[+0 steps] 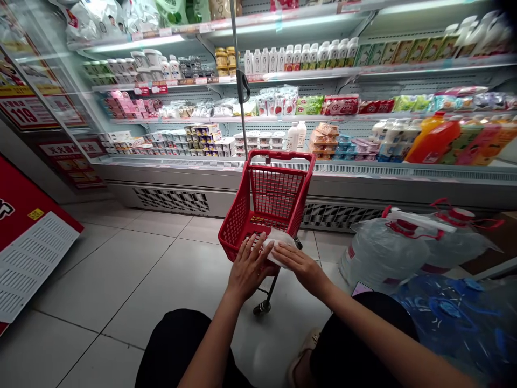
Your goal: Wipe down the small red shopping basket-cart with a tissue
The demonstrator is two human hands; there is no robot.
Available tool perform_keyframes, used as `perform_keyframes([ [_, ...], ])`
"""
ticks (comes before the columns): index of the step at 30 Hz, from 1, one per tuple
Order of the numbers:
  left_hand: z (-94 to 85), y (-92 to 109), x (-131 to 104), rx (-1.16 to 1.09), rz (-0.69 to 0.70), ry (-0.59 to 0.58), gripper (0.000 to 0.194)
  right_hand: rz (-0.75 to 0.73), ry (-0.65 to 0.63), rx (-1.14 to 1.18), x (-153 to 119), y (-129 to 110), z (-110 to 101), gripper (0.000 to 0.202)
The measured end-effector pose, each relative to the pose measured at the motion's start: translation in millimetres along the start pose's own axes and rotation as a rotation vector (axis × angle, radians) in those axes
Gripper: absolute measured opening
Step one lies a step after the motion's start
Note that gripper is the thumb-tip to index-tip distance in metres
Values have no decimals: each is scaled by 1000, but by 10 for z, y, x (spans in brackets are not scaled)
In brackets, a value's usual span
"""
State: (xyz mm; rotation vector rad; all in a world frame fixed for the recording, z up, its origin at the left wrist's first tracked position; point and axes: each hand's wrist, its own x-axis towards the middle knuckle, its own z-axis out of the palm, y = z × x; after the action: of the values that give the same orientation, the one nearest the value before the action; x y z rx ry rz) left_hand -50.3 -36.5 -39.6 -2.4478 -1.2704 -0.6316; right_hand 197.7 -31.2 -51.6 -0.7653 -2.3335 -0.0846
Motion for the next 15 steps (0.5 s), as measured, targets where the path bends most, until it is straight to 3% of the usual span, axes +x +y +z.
perform_keyframes([
  [4,-93,-254,-16,47,-101,1,70,11,-2,-47,39,363,-137,68],
  [8,-56,-196,28,-2,-78,-32,72,188,61,-110,10,595,-136,71],
  [15,26,102,145,-48,-78,-26,76,221,73,-162,-273,122,-27,71],
])
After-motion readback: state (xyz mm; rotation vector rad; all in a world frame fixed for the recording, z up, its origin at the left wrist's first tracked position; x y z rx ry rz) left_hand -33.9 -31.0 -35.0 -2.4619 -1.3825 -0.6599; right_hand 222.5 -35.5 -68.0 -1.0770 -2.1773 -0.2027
